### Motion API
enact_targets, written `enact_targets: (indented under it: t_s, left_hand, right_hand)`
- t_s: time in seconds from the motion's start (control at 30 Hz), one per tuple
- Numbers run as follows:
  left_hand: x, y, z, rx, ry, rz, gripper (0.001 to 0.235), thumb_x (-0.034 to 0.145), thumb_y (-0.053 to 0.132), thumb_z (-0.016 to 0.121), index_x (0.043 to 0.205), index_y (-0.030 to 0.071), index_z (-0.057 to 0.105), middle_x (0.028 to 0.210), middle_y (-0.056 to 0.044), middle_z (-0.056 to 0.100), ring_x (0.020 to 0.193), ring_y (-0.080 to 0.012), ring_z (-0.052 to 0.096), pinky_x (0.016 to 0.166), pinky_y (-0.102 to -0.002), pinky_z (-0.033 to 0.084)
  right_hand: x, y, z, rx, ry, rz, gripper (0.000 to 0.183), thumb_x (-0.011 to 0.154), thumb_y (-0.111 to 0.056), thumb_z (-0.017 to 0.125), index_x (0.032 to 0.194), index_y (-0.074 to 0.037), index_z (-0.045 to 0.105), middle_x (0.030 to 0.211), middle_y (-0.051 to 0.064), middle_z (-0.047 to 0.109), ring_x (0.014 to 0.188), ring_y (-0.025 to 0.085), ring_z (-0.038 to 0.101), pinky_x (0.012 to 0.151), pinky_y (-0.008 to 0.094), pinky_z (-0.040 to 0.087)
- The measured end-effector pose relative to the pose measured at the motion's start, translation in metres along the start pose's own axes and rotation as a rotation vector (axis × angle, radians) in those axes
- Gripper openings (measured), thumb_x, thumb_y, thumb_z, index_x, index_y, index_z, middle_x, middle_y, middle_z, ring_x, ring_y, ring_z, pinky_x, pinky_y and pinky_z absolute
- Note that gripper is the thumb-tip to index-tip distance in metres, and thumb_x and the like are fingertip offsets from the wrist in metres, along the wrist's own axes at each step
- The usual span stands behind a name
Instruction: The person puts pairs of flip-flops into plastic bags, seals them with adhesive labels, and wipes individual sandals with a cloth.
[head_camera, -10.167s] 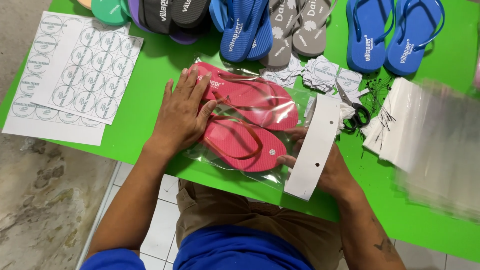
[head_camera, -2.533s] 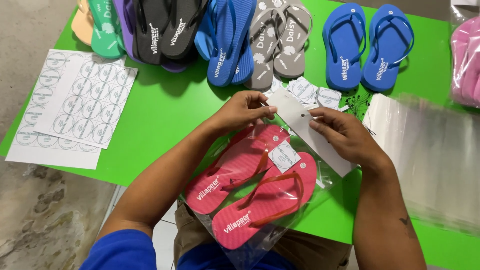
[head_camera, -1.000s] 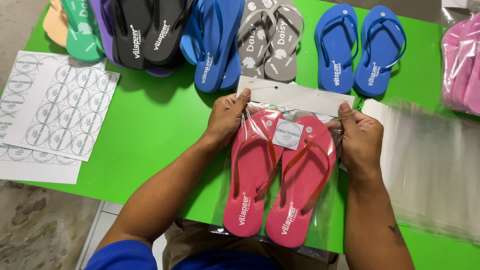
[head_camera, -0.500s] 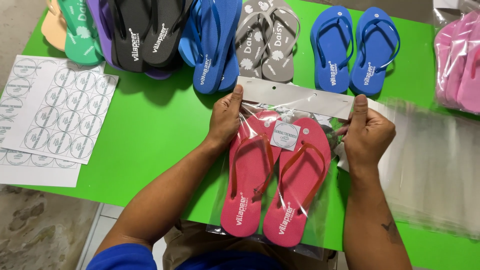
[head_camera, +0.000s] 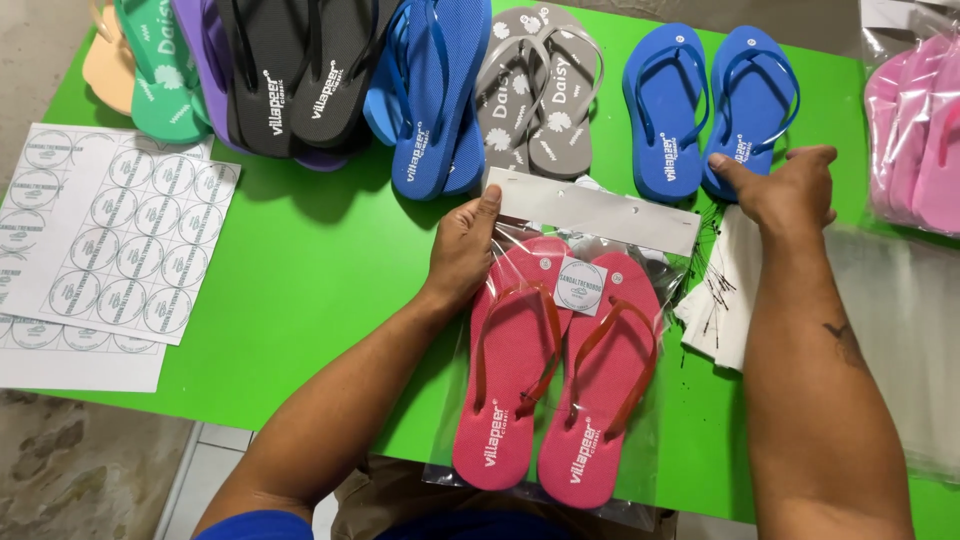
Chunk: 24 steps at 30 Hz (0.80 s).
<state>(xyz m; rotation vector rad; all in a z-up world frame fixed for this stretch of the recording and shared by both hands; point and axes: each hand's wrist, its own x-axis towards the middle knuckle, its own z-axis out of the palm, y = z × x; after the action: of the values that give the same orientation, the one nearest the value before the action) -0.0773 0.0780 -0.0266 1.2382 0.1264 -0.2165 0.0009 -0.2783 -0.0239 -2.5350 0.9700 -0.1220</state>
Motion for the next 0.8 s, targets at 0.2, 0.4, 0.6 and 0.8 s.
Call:
enact_targets:
  t_s: [0.2, 0.4, 0.6, 0.8]
  left_hand:
    - [0.0, 0.001, -0.001, 0.064, 0.003, 0.013, 0.044, 0.102, 0.04, 0.05, 0.098, 0.003, 0.075, 0.089, -0.017, 0.081, 0.075, -0.0216, 0.078, 0.069, -0.032, 0.063]
    - [-0.001, 0.004, 0.002, 0.069, -0.011, 0.005, 0.046, 0.101, 0.042, 0.049, 0.095, 0.004, 0.073, 0.088, -0.017, 0.081, 0.074, -0.0227, 0.078, 0.068, -0.032, 0.062]
    - [-0.004, 0.007, 0.01, -0.091, 0.001, 0.117, 0.041, 0.107, 0.031, 0.055, 0.082, 0.001, 0.068, 0.067, -0.015, 0.072, 0.06, -0.016, 0.072, 0.056, -0.029, 0.063]
    - [-0.001, 0.003, 0.008, -0.089, -0.003, 0.127, 0.041, 0.107, 0.031, 0.056, 0.081, 0.002, 0.067, 0.067, -0.016, 0.072, 0.059, -0.0165, 0.072, 0.055, -0.028, 0.062]
  right_hand:
    - [0.055, 0.027, 0.018, 0.14, -0.05, 0.068, 0.109, 0.078, -0.075, 0.092, 0.138, 0.008, 0.056, 0.137, 0.023, 0.061, 0.123, 0.037, 0.061, 0.098, 0.043, 0.05]
    - [0.021, -0.002, 0.005, 0.799, 0.007, -0.121, 0.041, 0.109, -0.046, 0.073, 0.079, -0.022, 0.061, 0.076, -0.012, 0.057, 0.066, 0.002, 0.052, 0.058, 0.022, 0.043]
    - [0.044, 0.003, 0.073, 0.431, 0.024, -0.271, 0.057, 0.105, -0.06, 0.067, 0.075, -0.012, 0.071, 0.068, 0.008, 0.062, 0.069, 0.025, 0.064, 0.065, 0.041, 0.05]
    - [0.018, -0.025, 0.043, 0.297, -0.06, -0.271, 0.085, 0.084, -0.059, 0.1, 0.117, 0.008, 0.06, 0.098, 0.023, 0.068, 0.098, 0.035, 0.071, 0.078, 0.046, 0.058]
